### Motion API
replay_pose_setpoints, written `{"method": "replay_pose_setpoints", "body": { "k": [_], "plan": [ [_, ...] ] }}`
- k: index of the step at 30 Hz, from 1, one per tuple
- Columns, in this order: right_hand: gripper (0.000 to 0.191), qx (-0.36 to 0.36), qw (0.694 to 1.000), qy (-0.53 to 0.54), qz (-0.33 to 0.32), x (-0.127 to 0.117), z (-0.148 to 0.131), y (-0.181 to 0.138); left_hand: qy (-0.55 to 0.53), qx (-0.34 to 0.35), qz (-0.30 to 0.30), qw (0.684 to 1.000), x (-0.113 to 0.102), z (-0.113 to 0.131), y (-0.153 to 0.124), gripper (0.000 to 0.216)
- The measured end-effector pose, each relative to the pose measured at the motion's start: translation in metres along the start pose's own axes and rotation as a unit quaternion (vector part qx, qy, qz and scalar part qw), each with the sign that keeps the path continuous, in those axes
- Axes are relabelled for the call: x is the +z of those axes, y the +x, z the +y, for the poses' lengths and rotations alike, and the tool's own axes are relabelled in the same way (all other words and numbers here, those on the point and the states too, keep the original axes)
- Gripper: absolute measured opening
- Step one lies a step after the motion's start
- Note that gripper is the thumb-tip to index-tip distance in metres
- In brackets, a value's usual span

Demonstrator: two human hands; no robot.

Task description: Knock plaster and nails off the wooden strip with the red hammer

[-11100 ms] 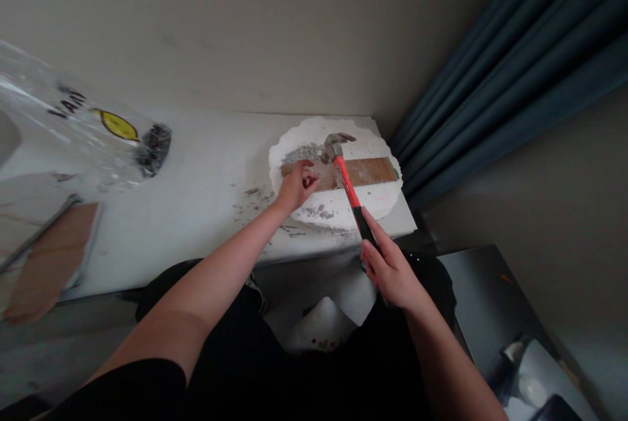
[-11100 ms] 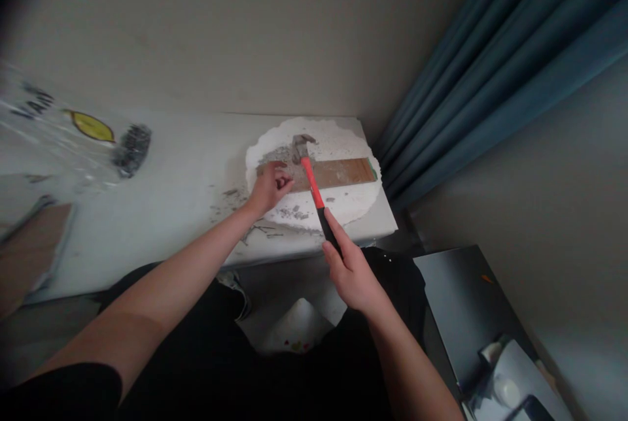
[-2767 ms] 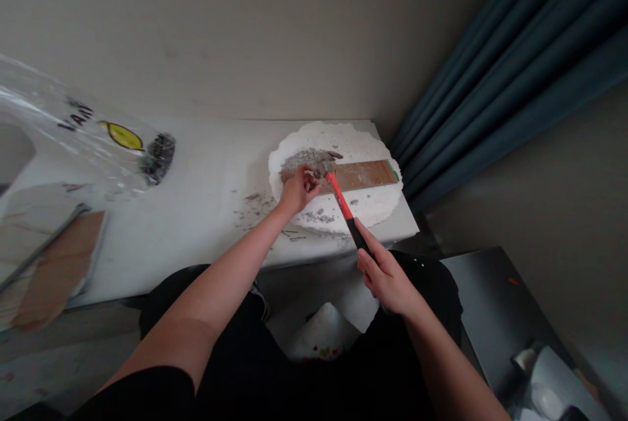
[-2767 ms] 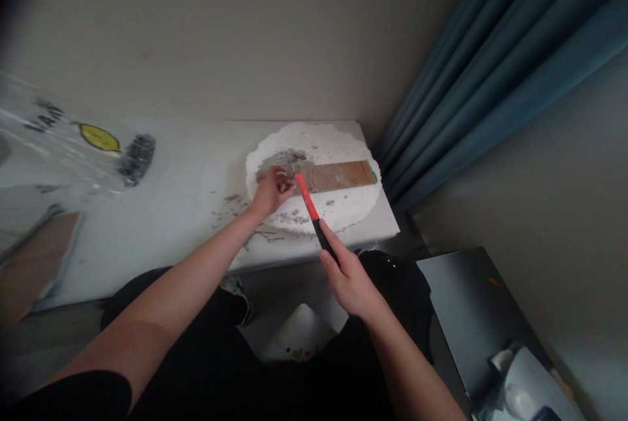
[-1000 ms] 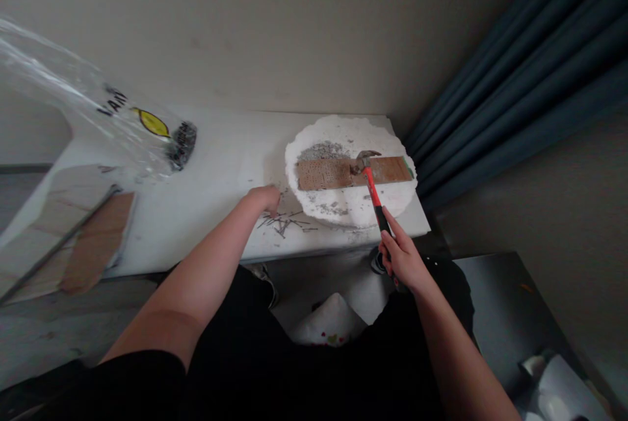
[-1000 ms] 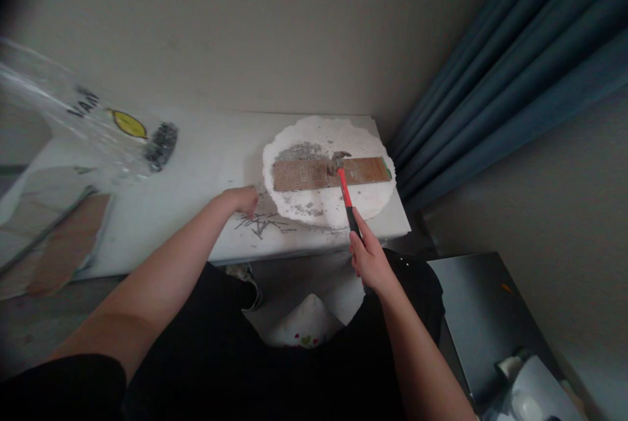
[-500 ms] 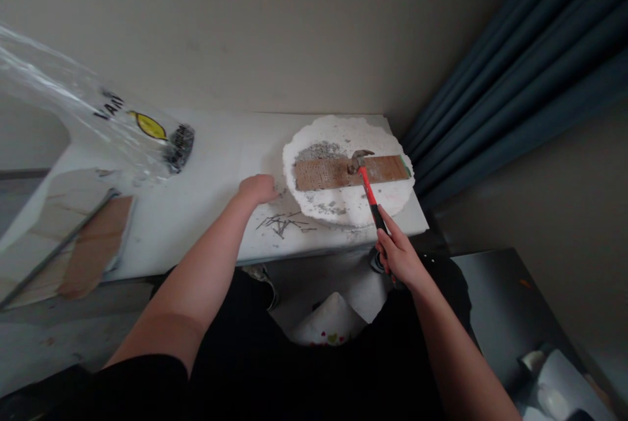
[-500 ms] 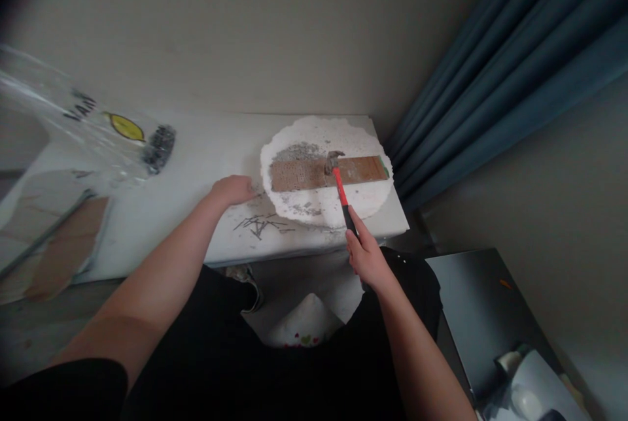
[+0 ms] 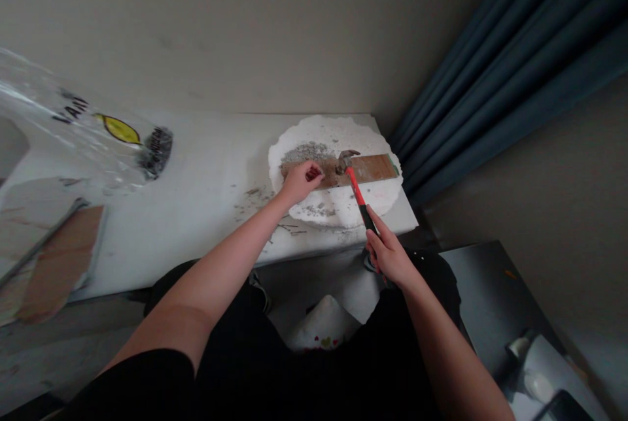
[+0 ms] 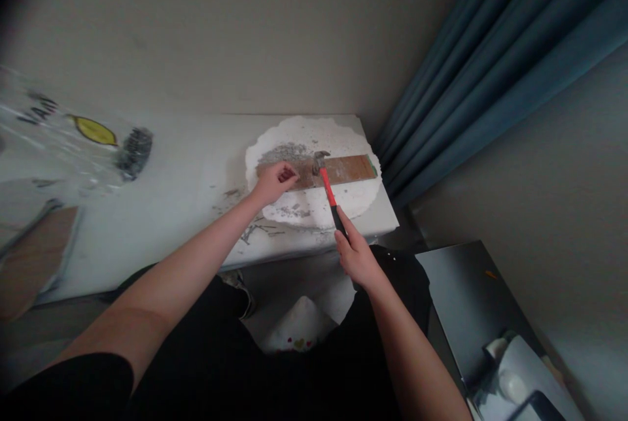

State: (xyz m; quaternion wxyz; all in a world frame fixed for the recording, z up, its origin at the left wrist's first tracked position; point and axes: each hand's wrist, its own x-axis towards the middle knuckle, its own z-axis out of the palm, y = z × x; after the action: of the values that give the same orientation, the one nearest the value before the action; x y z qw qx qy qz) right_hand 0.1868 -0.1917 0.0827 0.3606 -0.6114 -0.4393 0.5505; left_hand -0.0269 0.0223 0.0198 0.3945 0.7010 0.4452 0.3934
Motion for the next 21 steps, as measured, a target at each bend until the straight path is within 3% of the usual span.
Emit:
{"method": "replay_pose_setpoints", "body": {
  "k": [21],
  "plan": [
    [0.072,-0.014,0.999,-0.028,-0.002,-0.0023,-0.0004,0.001,0.019,-0.005,0.01,1.0,0.001,-0.007,-0.0014,0.009]
  ]
}}
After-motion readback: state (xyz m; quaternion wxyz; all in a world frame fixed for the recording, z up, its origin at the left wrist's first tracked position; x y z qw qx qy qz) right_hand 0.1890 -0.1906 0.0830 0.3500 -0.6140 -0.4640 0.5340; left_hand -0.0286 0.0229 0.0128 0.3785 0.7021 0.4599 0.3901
